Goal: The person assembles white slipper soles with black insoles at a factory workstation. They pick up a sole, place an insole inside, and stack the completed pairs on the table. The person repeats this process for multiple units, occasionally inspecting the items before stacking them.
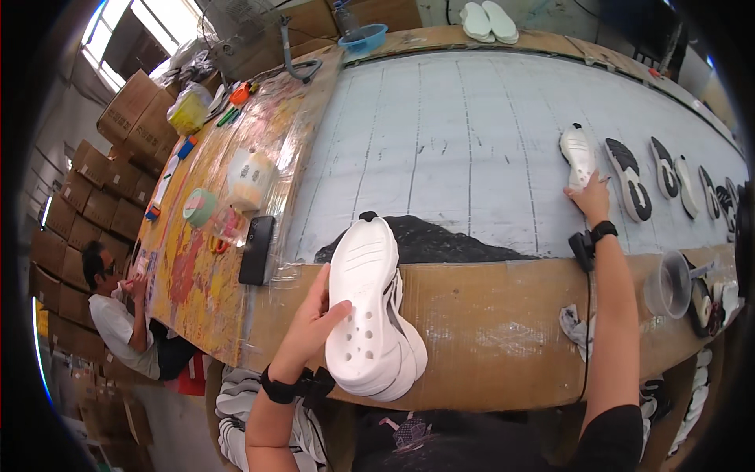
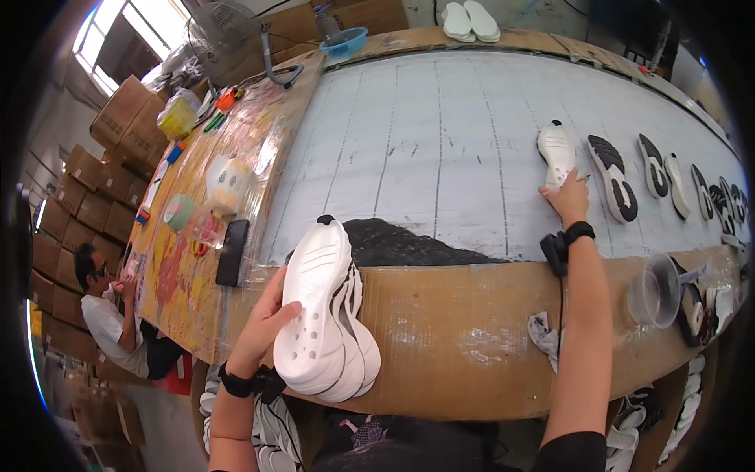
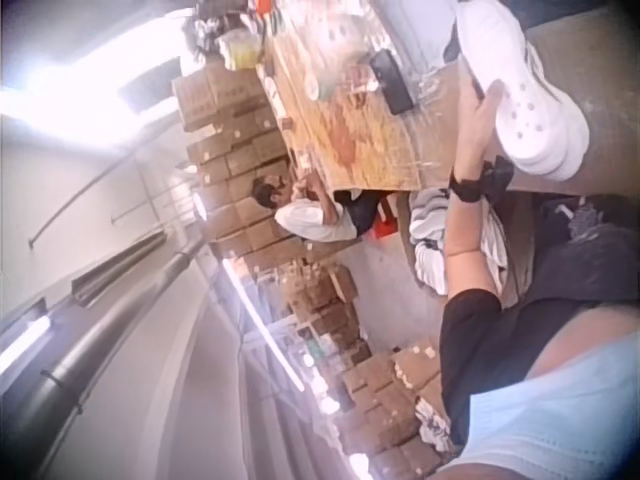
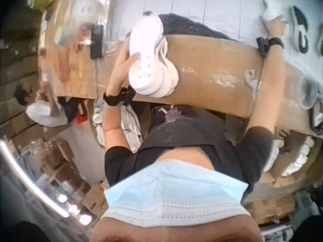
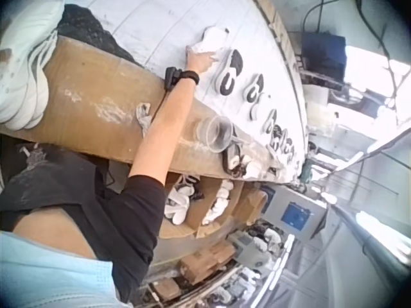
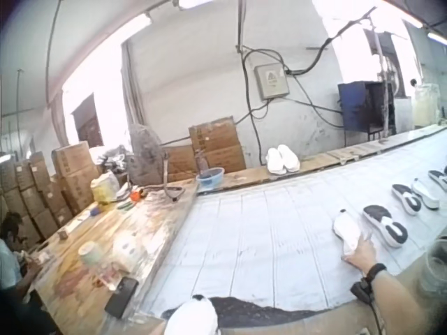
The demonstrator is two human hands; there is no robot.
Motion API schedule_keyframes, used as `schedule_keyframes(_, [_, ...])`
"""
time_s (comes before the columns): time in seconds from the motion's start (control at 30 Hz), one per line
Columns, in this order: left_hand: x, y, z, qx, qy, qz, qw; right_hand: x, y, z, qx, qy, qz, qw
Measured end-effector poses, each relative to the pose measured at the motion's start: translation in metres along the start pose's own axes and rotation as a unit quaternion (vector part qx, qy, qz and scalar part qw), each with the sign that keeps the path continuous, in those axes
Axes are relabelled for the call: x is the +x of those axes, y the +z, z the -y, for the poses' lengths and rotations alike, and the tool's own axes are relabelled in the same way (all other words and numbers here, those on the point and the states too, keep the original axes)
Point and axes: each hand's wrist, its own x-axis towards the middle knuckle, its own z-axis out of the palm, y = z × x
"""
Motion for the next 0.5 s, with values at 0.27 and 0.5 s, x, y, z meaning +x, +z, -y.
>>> schedule_keyframes(0.27, [-0.011, -0.009, -0.007, 0.236, 0.102, -0.02, 0.966, -0.006, -0.047, 0.002, 0.475, 0.111, 0.287, 0.824])
schedule_keyframes(0.5, [-0.009, -0.01, -0.039, 0.06, 0.173, 0.054, 0.982, -0.149, -0.185, 0.096, 0.558, -0.263, 0.294, 0.73])
